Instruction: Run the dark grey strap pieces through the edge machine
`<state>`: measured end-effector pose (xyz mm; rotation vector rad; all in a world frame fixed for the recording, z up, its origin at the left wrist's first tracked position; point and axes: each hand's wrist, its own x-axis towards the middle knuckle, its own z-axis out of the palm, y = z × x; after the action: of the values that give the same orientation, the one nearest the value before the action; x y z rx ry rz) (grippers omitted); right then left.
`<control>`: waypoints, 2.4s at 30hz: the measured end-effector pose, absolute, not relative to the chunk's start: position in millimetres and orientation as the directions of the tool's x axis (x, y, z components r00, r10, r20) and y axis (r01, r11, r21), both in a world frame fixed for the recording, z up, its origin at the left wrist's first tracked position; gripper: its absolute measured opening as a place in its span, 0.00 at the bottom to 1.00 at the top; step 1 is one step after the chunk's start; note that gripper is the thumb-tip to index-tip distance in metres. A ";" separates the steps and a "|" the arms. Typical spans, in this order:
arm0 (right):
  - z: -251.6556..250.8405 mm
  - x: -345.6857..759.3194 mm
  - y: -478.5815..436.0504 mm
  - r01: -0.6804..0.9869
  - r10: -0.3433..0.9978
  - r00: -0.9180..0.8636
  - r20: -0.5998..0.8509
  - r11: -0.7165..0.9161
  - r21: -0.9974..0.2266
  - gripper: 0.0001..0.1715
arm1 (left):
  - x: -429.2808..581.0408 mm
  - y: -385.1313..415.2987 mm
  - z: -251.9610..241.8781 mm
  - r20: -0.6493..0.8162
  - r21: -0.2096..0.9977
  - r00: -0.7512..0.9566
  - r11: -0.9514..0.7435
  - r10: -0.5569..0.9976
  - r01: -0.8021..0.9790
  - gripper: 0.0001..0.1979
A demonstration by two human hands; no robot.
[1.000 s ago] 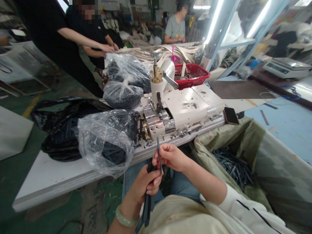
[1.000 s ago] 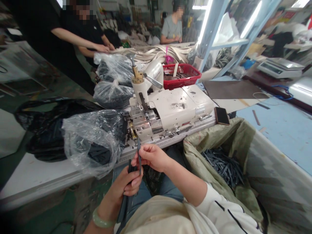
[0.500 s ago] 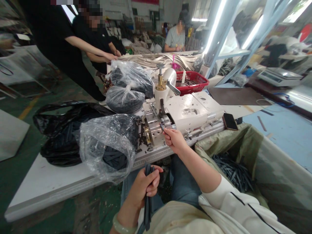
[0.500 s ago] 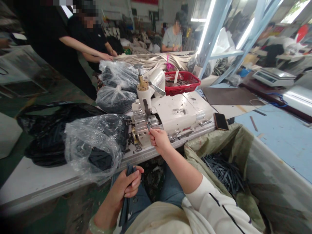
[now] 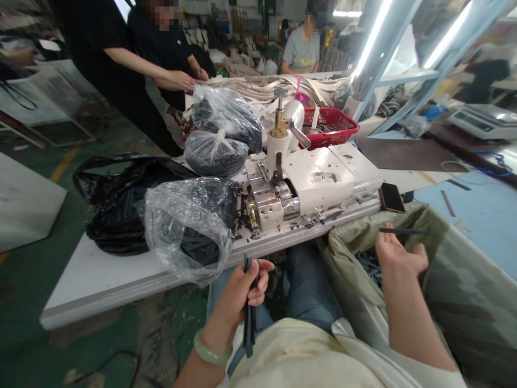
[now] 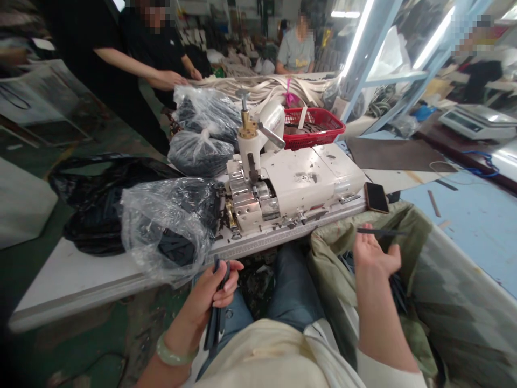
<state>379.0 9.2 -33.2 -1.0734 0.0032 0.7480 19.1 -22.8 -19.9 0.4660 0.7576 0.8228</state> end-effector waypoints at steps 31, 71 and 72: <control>-26.9 196.7 -62.9 -0.380 0.777 -0.467 -0.422 -0.608 -0.697 0.24 | 20.5 -16.6 -18.2 -0.405 0.698 0.144 0.407 0.903 -0.589 0.17; -16.6 278.3 55.0 -0.682 0.936 0.307 -0.174 0.088 -0.726 0.11 | 8.0 -14.8 -19.3 -0.434 0.774 0.058 0.405 0.899 -0.487 0.19; -23.1 300.3 43.7 -0.664 0.888 0.432 -0.156 0.196 -0.722 0.10 | 8.4 -14.4 -19.0 -0.430 0.771 0.065 0.404 0.901 -0.492 0.20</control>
<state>300.3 43.7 -23.1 -0.8164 -0.3263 1.1145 8.4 -14.4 -19.0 0.4886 1.0394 1.1160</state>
